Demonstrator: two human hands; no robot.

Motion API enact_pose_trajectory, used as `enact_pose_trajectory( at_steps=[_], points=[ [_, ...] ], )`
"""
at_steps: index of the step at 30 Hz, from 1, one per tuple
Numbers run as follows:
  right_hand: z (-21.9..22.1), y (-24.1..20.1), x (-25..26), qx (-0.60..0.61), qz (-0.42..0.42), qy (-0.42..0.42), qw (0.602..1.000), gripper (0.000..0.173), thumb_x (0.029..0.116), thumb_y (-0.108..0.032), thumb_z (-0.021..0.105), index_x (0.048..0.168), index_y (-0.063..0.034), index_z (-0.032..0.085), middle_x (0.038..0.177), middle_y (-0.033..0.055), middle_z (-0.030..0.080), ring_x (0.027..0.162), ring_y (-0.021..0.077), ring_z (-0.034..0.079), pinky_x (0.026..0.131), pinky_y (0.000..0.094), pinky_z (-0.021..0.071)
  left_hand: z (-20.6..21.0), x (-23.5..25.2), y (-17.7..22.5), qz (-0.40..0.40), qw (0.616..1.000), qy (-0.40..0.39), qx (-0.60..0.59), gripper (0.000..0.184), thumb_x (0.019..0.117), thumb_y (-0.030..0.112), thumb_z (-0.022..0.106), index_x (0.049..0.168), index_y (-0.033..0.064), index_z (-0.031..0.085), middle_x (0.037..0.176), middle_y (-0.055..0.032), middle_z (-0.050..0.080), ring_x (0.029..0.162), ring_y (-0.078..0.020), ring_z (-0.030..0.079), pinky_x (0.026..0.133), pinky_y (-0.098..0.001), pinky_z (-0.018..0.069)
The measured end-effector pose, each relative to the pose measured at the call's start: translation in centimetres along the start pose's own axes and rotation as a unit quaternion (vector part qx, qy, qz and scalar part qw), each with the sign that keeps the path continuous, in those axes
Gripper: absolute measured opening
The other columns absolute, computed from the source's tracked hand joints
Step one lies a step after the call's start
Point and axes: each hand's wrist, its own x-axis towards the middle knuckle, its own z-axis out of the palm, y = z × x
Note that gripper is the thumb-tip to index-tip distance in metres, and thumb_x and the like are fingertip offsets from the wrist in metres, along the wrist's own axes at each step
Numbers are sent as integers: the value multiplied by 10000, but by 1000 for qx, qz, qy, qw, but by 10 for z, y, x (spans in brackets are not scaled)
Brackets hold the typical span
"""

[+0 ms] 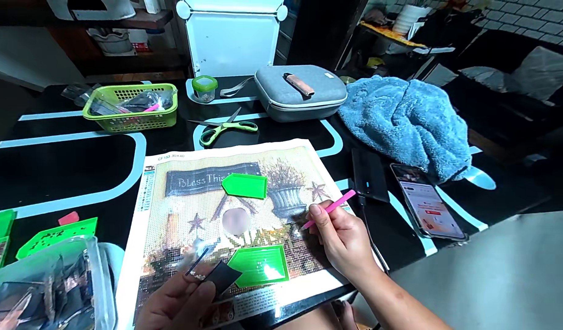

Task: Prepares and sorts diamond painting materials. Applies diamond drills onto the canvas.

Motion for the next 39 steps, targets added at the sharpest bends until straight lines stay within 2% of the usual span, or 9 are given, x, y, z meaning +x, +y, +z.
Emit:
enact_pose_trajectory(
  at_steps=[6,8,11,15,21,32,35,37,39],
  points=[
    [-1,0,0,-109,-84,-26,990,364,1094,-321,468,866,-95,640,702,-53,579,624,-42,537,585,114,460,1,0,0,-2,1000,7,-6,186,1003,118,626,1107,198,758,1013,33,788,930,-48,736,883,-258,599],
    [-4,-5,4,-86,-52,-33,994,356,1082,-328,489,848,-119,656,697,-74,590,611,-39,549,564,124,468,2,-1,2,-5,1000,13,3,189,1005,108,620,1104,202,750,1012,43,787,922,-43,735,867,-249,600],
    [2,-22,7,30,-23,-25,999,318,1096,-327,483,877,-150,632,702,-84,610,583,-34,558,531,123,476,3,0,2,-1,1000,19,22,196,1013,111,606,1114,199,750,1010,57,782,914,-30,726,845,-236,597],
    [31,-40,-7,149,-39,-75,985,355,1108,-299,464,911,-64,644,752,-26,643,661,-25,604,607,140,517,4,-1,2,-5,999,27,23,193,1013,76,592,1114,156,736,1013,43,781,915,-44,728,840,-245,602],
    [47,-37,-14,132,-64,-106,984,369,1110,-289,461,912,-30,633,762,20,648,714,10,639,659,167,541,4,-1,2,-13,999,28,15,197,1013,44,574,1124,127,714,998,27,774,877,-62,731,794,-262,616],
    [49,-37,-15,104,-78,-117,985,377,1108,-288,467,908,-17,635,769,44,648,720,19,637,670,163,533,4,1,2,-3,1000,14,-13,199,1007,72,603,1128,143,743,1028,32,780,911,-46,732,820,-237,609],
    [46,-38,-12,159,-34,-96,982,346,1106,-279,472,913,-50,645,775,-9,660,709,-12,637,651,151,542,4,2,2,-6,1000,16,-16,212,1007,54,595,1133,136,744,1018,27,779,890,-49,732,796,-234,613],
    [38,-39,-7,202,38,-63,977,313,1099,-288,481,907,-120,663,766,-72,669,651,-48,604,589,115,503,3,1,2,-7,1000,17,-10,214,1007,57,594,1121,155,747,1009,39,778,883,-42,729,796,-233,611],
    [23,-37,1,206,105,-22,973,306,1096,-293,482,885,-167,664,728,-80,679,575,-38,586,527,108,479,3,0,3,-8,1000,16,-6,213,1006,86,608,1096,206,759,1001,72,779,887,-20,725,810,-221,605]
  ],
)
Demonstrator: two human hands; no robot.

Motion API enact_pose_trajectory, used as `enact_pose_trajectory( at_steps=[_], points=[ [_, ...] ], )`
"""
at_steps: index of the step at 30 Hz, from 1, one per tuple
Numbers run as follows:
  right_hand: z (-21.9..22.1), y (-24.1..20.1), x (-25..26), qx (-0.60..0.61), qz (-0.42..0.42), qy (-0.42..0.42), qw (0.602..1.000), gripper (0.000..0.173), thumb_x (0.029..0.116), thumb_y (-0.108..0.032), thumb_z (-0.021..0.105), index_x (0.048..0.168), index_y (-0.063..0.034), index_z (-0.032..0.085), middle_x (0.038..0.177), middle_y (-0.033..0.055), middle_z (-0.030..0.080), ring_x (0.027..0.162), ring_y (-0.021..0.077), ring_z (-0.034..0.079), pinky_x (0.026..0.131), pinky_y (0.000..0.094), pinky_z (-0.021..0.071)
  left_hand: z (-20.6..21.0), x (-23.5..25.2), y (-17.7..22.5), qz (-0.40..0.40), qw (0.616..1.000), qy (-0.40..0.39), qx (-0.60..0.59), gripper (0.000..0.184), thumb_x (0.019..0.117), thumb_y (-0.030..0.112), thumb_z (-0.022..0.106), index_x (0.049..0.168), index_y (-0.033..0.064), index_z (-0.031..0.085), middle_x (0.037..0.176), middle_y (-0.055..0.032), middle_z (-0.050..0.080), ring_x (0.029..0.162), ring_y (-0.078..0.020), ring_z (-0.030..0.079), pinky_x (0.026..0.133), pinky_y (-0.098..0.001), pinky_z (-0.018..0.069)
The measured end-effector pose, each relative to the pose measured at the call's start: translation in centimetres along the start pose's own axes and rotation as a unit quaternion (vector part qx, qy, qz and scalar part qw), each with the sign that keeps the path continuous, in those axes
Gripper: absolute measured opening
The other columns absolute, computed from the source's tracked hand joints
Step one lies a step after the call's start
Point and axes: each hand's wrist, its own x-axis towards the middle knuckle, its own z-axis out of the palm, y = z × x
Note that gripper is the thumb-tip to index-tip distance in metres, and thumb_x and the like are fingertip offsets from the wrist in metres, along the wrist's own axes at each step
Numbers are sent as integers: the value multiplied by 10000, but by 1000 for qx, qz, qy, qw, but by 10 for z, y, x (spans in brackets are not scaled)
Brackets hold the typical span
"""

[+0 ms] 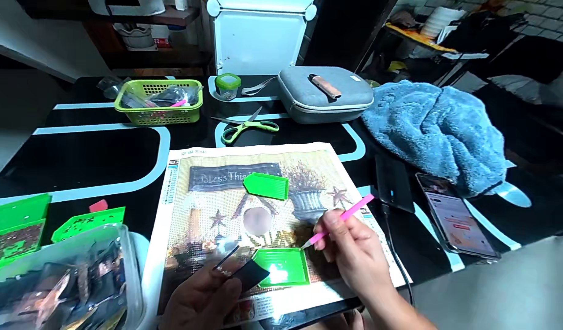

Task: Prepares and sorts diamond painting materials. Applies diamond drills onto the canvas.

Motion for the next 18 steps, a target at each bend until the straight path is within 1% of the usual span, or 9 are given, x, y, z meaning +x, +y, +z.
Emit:
enact_pose_trajectory(
  at_steps=[3,5,7,11,14,16,18],
  points=[
    [-28,2,10,-39,31,67,997,322,1097,-269,463,864,-156,655,687,-51,672,523,-7,569,488,124,464,2,0,0,8,1000,3,0,266,1001,56,594,1058,249,768,954,95,780,843,6,719,777,-199,600],
    [-39,8,12,-75,29,89,993,331,1095,-262,465,846,-152,653,672,-56,665,516,-8,568,483,126,466,1,0,-2,14,1000,-5,6,274,1003,67,594,1068,269,768,968,112,777,864,17,712,801,-200,593],
    [-43,12,10,-98,22,88,991,320,1092,-270,479,852,-148,652,676,-57,661,523,-4,573,486,128,468,-2,1,-4,18,1000,-13,12,272,1003,75,595,1085,270,765,999,111,774,904,8,712,830,-214,593],
    [-39,17,5,-117,-11,54,992,301,1093,-277,484,862,-157,633,687,-70,639,537,-13,564,499,123,469,-5,4,-7,31,999,-38,13,223,1010,160,621,1127,283,766,1050,114,772,958,4,709,884,-220,582],
    [-37,18,3,-135,-24,48,989,293,1092,-273,489,860,-157,625,681,-77,631,535,-20,558,495,117,461,-7,4,-8,38,998,-46,15,227,1014,163,617,1149,274,761,1075,110,770,987,-3,706,915,-234,575],
    [-37,19,4,-139,-30,47,989,290,1091,-268,490,859,-154,623,679,-76,632,539,-22,561,499,114,463,-8,4,-8,37,998,-43,15,229,1014,160,614,1150,271,762,1071,110,770,980,2,706,909,-231,576],
    [-37,19,3,-146,-32,46,988,288,1089,-269,493,858,-156,623,677,-80,632,537,-26,560,497,114,462,-8,4,-8,36,998,-44,14,231,1015,162,613,1157,270,760,1082,108,769,995,-2,705,926,-240,574]
  ],
)
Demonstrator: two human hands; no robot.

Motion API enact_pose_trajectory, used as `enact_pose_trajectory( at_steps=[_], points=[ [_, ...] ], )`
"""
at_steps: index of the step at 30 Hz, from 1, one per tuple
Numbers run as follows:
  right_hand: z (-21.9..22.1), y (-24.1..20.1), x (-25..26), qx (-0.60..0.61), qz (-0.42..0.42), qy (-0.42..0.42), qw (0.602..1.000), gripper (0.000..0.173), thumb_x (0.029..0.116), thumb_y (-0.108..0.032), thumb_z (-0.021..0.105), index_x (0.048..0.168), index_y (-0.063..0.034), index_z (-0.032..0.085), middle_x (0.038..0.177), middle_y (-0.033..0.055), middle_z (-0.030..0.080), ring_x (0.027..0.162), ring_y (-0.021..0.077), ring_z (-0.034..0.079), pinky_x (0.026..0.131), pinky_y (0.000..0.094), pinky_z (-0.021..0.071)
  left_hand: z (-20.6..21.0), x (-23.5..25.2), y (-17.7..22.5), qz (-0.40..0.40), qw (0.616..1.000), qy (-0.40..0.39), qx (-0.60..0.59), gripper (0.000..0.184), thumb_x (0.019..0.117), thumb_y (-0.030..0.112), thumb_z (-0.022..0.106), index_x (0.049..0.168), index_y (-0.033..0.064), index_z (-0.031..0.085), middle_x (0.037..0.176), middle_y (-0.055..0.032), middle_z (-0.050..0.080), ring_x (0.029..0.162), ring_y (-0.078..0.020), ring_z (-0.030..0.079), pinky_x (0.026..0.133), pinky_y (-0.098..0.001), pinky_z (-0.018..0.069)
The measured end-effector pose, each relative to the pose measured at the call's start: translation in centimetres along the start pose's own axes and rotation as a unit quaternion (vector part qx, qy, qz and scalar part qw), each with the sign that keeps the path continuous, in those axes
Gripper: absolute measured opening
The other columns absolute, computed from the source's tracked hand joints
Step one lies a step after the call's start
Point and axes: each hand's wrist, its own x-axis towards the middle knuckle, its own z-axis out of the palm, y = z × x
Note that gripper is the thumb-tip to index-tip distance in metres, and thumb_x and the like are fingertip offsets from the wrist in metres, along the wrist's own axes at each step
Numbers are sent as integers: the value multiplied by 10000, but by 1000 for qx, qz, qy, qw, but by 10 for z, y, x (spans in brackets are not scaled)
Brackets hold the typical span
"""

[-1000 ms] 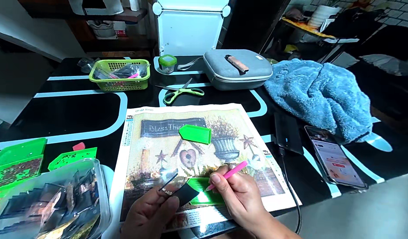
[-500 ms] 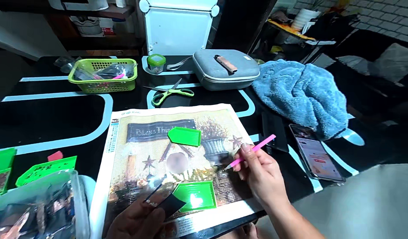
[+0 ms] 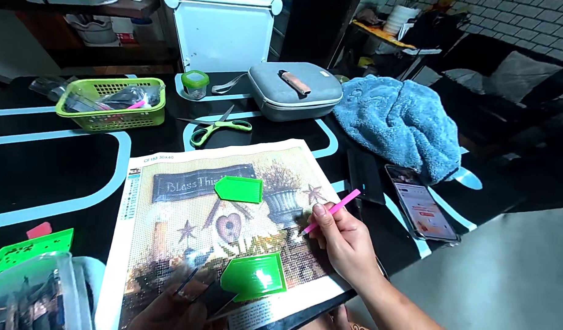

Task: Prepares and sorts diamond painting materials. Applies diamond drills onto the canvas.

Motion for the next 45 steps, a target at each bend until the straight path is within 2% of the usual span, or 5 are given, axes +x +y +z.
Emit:
enact_pose_trajectory(
  at_steps=[16,22,31,37,45],
  points=[
    [8,-4,-3,-229,-181,-17,956,337,1079,-268,477,861,-70,641,694,-5,572,627,13,542,593,141,463,2,0,1,2,1000,7,-2,228,1010,160,619,1150,267,762,1084,105,770,1009,-8,703,958,-253,562],
    [-20,-6,10,25,66,-17,997,302,1080,-287,498,878,-152,677,708,-84,670,561,-24,576,522,146,481,-1,-4,-1,14,1000,4,-1,216,1004,182,631,1134,292,764,1035,128,770,957,23,699,914,-213,560],
    [-35,-8,11,154,92,108,978,276,1093,-210,462,1031,-132,719,820,-16,729,560,11,588,533,144,502,-1,-3,0,12,1000,11,11,220,1002,143,625,1111,276,762,1014,117,769,947,9,701,893,-222,568],
    [-30,-9,-10,22,-30,-14,999,284,1092,-332,491,1222,-166,681,1093,-1,746,872,108,731,763,279,630,-1,-3,-1,13,1000,4,-1,247,1009,95,596,1130,238,757,1049,83,771,971,-21,708,912,-254,576],
    [3,-12,-29,-153,-173,-226,946,513,936,-602,655,1220,-175,671,1272,8,718,1312,165,582,1108,452,396,-2,-3,-1,6,1000,8,-8,235,1003,116,610,1118,253,762,1005,99,770,925,-7,707,887,-241,574]
  ],
)
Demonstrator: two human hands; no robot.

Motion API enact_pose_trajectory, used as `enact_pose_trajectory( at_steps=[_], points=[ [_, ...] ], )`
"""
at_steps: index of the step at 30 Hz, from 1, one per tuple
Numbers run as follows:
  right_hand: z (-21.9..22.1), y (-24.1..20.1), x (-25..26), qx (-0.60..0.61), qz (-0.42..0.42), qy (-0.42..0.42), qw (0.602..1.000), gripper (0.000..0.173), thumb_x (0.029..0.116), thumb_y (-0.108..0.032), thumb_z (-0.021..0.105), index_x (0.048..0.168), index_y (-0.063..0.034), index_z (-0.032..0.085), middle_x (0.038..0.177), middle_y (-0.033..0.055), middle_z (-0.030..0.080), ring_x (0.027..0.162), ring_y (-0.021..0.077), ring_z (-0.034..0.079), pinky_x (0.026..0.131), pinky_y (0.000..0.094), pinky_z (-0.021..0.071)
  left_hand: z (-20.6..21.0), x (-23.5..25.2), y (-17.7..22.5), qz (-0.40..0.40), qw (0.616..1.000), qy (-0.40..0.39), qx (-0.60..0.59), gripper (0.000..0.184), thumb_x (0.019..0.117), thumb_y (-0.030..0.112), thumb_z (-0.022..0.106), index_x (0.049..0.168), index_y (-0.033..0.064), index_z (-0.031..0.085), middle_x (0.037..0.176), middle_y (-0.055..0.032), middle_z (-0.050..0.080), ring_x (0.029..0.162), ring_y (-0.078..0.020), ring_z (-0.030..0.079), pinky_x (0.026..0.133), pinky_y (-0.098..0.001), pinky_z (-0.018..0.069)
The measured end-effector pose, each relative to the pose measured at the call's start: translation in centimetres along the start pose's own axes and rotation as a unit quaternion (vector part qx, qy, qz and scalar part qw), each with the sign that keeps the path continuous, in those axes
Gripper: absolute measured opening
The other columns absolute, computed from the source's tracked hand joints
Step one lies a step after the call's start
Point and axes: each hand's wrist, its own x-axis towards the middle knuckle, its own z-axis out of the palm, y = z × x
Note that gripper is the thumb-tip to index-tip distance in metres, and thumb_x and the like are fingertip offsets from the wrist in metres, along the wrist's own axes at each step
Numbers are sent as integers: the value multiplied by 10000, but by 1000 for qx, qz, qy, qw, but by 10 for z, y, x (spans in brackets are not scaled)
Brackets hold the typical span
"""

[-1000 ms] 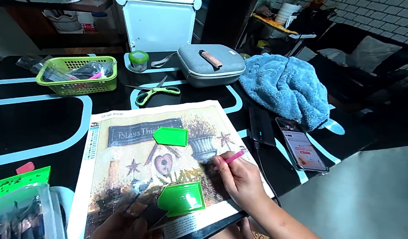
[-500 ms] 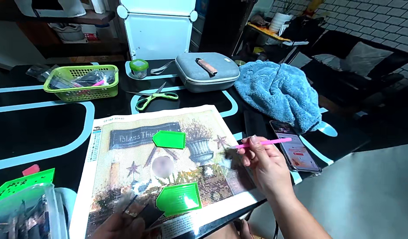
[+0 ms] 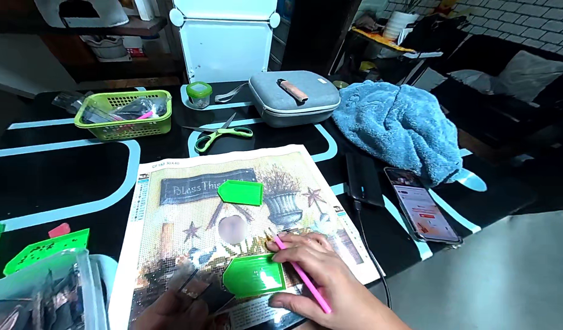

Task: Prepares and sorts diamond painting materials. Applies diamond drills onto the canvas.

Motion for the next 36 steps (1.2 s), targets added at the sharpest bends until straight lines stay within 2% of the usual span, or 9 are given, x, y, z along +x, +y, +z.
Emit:
enact_pose_trajectory(
  at_steps=[6,9,16,23,25,28,31,34,36],
  points=[
    [-3,-11,-12,-3,-30,-16,999,389,963,-533,659,1138,-186,674,1181,-1,739,1272,133,597,1144,412,343,3,0,2,10,1000,4,-16,210,1003,171,626,1112,268,778,1032,93,781,953,1,716,894,-232,581],
    [-12,-17,-24,-1,-29,-38,999,341,984,-489,649,1129,-180,660,1171,11,739,1295,138,579,1166,406,297,2,-1,2,-4,1000,14,-25,206,993,144,632,1092,250,778,1016,79,781,948,-6,715,908,-241,576],
    [-8,-20,-27,11,-43,-33,998,321,998,-461,637,1132,-170,664,1186,17,738,1304,144,572,1172,392,283,0,-2,-2,3,1000,26,-7,180,987,177,652,1067,272,783,998,93,781,930,-7,717,885,-235,579],
    [9,-7,-11,-20,-25,31,999,401,958,-539,661,1141,-182,683,1177,-7,741,1254,126,607,1115,400,374,-3,0,-3,7,1000,10,-4,179,998,189,641,1093,266,771,996,95,770,921,-14,711,889,-238,577],
    [11,-8,-8,-18,-28,19,999,409,940,-536,685,1152,-186,688,1190,-9,742,1267,136,601,1115,410,368,-2,1,-2,10,1000,-4,-13,188,1007,206,631,1121,257,772,1016,88,770,929,-20,710,890,-241,578],
    [-1,-7,-6,13,-8,14,1000,464,947,-565,661,1216,-188,686,1280,-4,715,1325,156,568,1159,478,334,-3,0,-1,10,1000,-13,-26,189,1003,239,639,1142,256,766,1048,82,770,946,-29,719,889,-240,589],
    [-21,3,-8,49,40,83,995,291,1044,-372,547,1200,-171,687,1252,-7,723,1275,140,605,1127,484,405,-4,0,-1,12,999,-9,-30,199,1012,225,625,1155,249,762,1047,74,767,944,-31,714,886,-240,586],
    [-29,13,-13,9,101,142,985,246,1034,-237,504,1139,-187,721,1167,-80,737,1161,51,635,1083,379,445,-3,-1,-1,8,999,3,-31,189,1005,225,636,1142,245,765,1026,70,769,927,-33,718,880,-242,590],
    [-29,14,-16,-8,94,140,986,256,1037,-209,481,1131,-186,718,1166,-75,744,1175,51,634,1096,382,424,-3,0,-1,7,999,10,-38,180,999,219,646,1132,238,766,1021,63,769,920,-40,719,882,-249,591]
  ],
)
